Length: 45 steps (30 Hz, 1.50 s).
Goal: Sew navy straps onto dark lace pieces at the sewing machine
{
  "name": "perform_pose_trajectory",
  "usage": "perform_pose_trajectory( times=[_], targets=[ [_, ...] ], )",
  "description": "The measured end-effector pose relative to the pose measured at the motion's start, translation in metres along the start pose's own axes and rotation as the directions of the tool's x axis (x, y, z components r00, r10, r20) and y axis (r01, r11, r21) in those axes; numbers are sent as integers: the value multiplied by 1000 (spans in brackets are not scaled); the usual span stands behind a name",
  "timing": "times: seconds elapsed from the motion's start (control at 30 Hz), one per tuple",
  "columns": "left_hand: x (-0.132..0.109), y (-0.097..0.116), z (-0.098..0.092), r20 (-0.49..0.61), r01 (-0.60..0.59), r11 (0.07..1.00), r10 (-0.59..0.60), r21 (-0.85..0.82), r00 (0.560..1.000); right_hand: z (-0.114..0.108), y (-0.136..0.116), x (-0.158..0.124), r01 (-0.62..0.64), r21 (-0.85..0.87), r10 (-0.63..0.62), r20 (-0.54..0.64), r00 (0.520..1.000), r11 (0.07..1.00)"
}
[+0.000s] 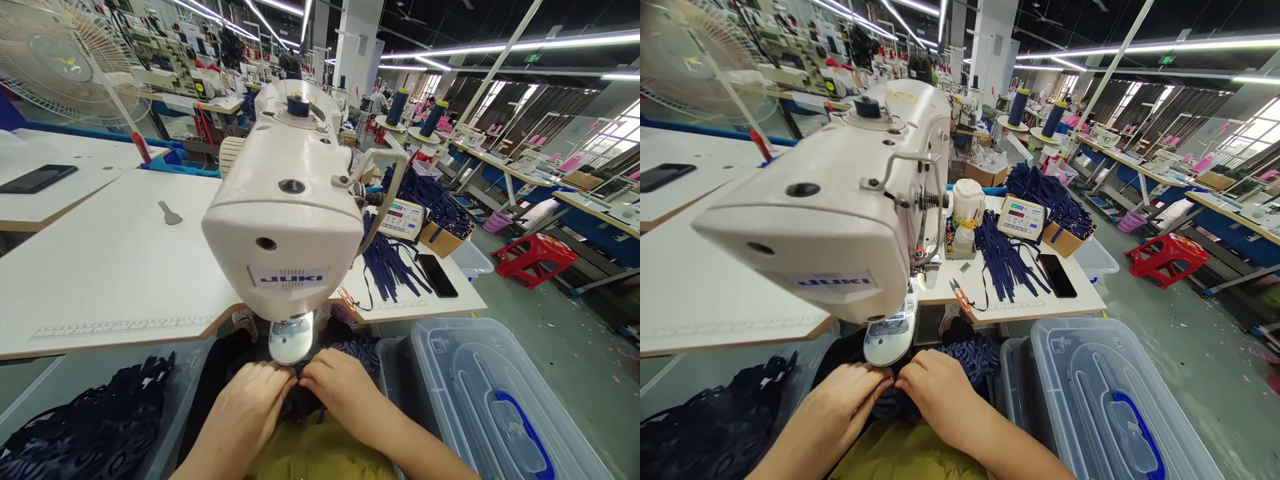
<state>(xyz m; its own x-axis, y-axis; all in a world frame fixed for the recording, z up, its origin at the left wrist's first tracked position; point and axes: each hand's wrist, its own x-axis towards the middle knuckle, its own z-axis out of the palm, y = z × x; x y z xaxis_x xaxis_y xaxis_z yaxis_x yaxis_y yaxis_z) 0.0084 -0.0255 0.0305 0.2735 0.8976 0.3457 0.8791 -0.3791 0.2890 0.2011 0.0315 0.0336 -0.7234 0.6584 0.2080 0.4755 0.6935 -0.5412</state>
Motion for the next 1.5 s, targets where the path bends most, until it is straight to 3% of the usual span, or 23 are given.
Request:
perform_pose_trajectory(
  times=[0.07, 0.17, 0.23, 0.3, 0.37, 0.43, 0.57, 0.63, 0.7, 0.77, 0.8, 0.9, 0.97, 1.17, 1.33, 1.4, 1.5],
  targets=[
    [-5, -10, 6, -48, 27, 996, -24, 81, 999, 7, 8, 2, -170, 286, 174, 12, 985, 943],
    [-14, -20, 14, -25, 182, 983, -181, 21, 983, 23, 18, 5, -391, 680, 436, 115, 893, 621],
    [-17, -20, 19, 122, 274, 936, -252, -220, 960, 34, 19, 6, -409, 835, 514, 184, 838, 368],
    [-16, -14, 24, 252, 361, 810, -271, -462, 929, 43, 14, 7, -371, 914, 521, 240, 819, 164],
    [-13, -7, 26, 297, 424, 704, -306, -570, 905, 48, 8, 8, -339, 938, 499, 263, 826, 66],
    [-10, -3, 27, 290, 440, 678, -330, -588, 898, 49, 3, 7, -307, 946, 479, 220, 849, 109],
    [-9, -3, 24, 259, 425, 697, -337, -577, 905, 45, 5, 2, -266, 860, 429, 61, 901, 436],
    [-10, -3, 22, 252, 422, 709, -338, -565, 907, 41, 8, -1, -267, 770, 359, 53, 932, 580],
    [-9, -1, 19, 261, 419, 721, -327, -553, 908, 37, 10, -3, -241, 718, 252, 94, 963, 653],
    [-7, 2, 16, 287, 412, 731, -299, -544, 910, 33, 10, -2, -205, 740, 160, 133, 978, 640],
    [-6, 3, 15, 304, 409, 735, -283, -541, 910, 32, 9, 0, -213, 779, 165, 141, 976, 590],
    [-4, 6, 14, 343, 417, 742, -263, -526, 902, 36, 6, 4, -285, 890, 334, 163, 928, 356],
    [-4, 6, 16, 346, 437, 742, -288, -509, 893, 41, 5, 5, -282, 905, 431, 127, 894, 319],
    [-7, 8, 25, 273, 436, 737, -341, -516, 900, 48, 3, 1, -254, 808, 495, -53, 868, 531],
    [-10, 10, 30, 211, 423, 725, -369, -544, 905, 49, 6, -2, -229, 593, 414, -196, 889, 772],
    [-10, 9, 30, 199, 425, 715, -382, -555, 902, 51, 7, -2, -235, 542, 392, -194, 899, 807],
    [-9, 7, 30, 223, 451, 688, -399, -568, 890, 55, 7, -2, -270, 613, 415, -106, 903, 743]
  ],
)
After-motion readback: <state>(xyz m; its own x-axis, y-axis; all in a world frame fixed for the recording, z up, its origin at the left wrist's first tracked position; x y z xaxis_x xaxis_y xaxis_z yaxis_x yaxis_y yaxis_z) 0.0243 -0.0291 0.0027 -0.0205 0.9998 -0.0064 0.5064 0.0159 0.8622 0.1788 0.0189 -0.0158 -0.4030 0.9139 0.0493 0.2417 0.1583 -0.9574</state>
